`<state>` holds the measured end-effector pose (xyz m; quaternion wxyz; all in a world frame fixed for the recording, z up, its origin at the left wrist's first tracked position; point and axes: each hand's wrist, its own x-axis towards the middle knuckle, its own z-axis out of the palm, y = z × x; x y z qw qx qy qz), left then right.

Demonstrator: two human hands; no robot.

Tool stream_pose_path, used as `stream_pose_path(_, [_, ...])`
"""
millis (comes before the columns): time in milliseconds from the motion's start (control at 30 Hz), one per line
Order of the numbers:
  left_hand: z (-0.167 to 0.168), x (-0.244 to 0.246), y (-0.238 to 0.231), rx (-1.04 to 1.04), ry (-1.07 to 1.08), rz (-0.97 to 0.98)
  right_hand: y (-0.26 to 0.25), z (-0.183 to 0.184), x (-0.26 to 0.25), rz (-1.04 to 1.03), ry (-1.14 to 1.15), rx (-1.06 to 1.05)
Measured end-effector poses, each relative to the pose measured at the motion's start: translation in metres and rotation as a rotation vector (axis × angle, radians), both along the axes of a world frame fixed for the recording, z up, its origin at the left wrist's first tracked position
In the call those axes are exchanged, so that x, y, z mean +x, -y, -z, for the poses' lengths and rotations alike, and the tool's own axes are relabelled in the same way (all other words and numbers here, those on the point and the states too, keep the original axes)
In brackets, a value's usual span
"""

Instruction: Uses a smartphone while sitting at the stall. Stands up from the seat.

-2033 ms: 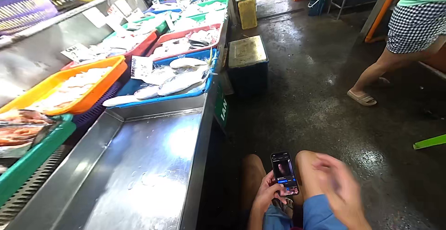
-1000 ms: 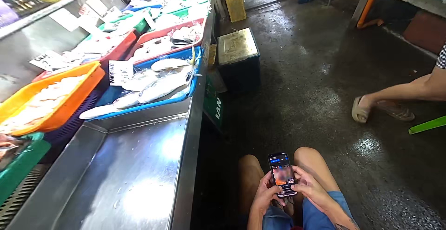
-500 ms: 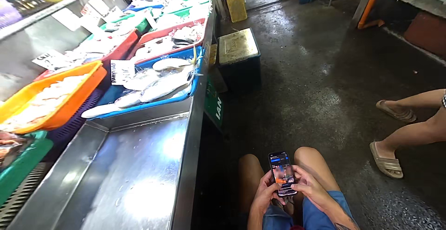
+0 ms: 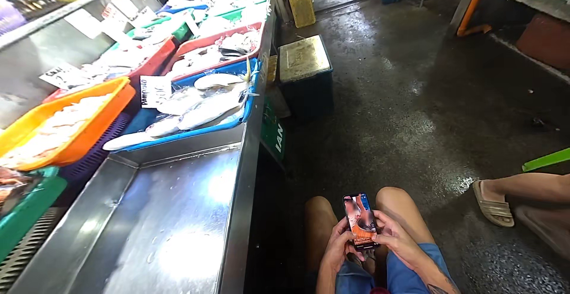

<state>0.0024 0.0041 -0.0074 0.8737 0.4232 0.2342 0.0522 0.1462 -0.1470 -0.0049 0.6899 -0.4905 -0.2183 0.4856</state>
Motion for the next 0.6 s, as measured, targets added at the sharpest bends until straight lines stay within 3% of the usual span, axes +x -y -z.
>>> stream_pose_path(600, [-0.0075,0.0013,0.0011,0.053,-0.037,0.007,0.0000,-0.0036,-0.0008,0.002,0.024,-0.036])
